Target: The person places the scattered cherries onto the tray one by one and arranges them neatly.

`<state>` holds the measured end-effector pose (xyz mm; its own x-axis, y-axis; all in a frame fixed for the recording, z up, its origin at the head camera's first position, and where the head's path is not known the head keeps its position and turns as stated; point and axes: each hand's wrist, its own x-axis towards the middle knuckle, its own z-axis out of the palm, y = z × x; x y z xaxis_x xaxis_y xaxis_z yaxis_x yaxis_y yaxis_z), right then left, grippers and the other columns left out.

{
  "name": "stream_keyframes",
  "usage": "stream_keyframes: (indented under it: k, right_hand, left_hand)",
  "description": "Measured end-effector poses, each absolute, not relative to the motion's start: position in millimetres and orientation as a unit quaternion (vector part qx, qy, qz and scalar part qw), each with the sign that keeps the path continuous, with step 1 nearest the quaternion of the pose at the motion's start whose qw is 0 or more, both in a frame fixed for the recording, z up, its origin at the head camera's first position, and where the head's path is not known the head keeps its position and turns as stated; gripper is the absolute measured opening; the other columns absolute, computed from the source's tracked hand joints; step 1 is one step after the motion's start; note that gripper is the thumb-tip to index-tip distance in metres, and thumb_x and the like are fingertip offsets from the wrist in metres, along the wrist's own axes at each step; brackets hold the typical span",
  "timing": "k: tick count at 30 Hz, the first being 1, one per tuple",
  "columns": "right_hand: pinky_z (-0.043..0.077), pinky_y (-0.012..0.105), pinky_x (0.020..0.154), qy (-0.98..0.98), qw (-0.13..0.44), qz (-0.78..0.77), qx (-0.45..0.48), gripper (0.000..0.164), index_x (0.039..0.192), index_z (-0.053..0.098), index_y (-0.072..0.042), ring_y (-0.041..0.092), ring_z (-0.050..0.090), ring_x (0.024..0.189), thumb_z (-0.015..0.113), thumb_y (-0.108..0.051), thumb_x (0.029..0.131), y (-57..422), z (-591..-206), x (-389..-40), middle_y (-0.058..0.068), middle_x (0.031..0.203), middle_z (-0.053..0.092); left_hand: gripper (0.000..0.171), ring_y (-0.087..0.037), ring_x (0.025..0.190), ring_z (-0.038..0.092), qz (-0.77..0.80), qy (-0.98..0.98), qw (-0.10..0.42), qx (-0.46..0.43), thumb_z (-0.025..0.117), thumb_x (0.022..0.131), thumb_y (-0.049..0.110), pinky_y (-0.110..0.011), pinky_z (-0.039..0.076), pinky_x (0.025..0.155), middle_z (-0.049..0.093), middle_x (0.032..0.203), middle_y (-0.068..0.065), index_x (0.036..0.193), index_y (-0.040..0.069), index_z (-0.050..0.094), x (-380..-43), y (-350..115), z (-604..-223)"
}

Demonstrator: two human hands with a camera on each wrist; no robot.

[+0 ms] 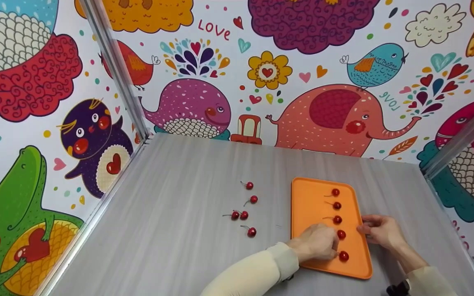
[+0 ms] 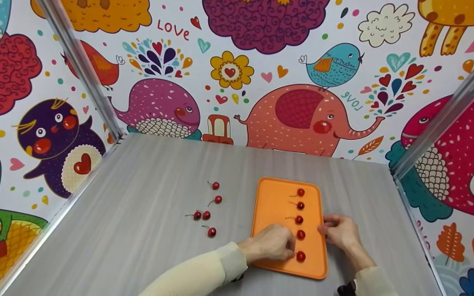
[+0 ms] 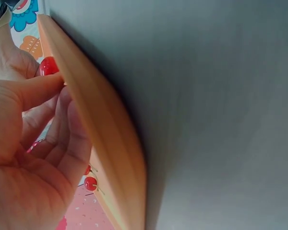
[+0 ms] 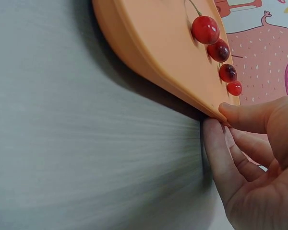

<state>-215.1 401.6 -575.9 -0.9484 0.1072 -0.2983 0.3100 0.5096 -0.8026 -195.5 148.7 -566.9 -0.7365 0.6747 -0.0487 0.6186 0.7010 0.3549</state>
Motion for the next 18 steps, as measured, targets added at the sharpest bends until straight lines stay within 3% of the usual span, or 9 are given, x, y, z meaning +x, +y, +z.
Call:
stream_keyframes:
  k: [18]
  right_hand:
    - [0.070, 0.035, 0.079, 0.864, 0.117, -0.472, 0.132, 0.054, 0.149, 0.058, 0.018, 0.010, 0.076, 0.087, 0.077, -0.008, 0.105, 401.2, -574.2, -216.5, 0.008, 0.104, 0.078]
  left_hand:
    - [0.008, 0.008, 0.080, 0.061, 0.204, 0.907, 0.085, 0.359, 0.083, 0.101, 0.035, -0.008, 0.043, 0.071, 0.082, 0.100, 0.023, 0.100, 0.032, 0.090, -199.3, 132.4, -567.9]
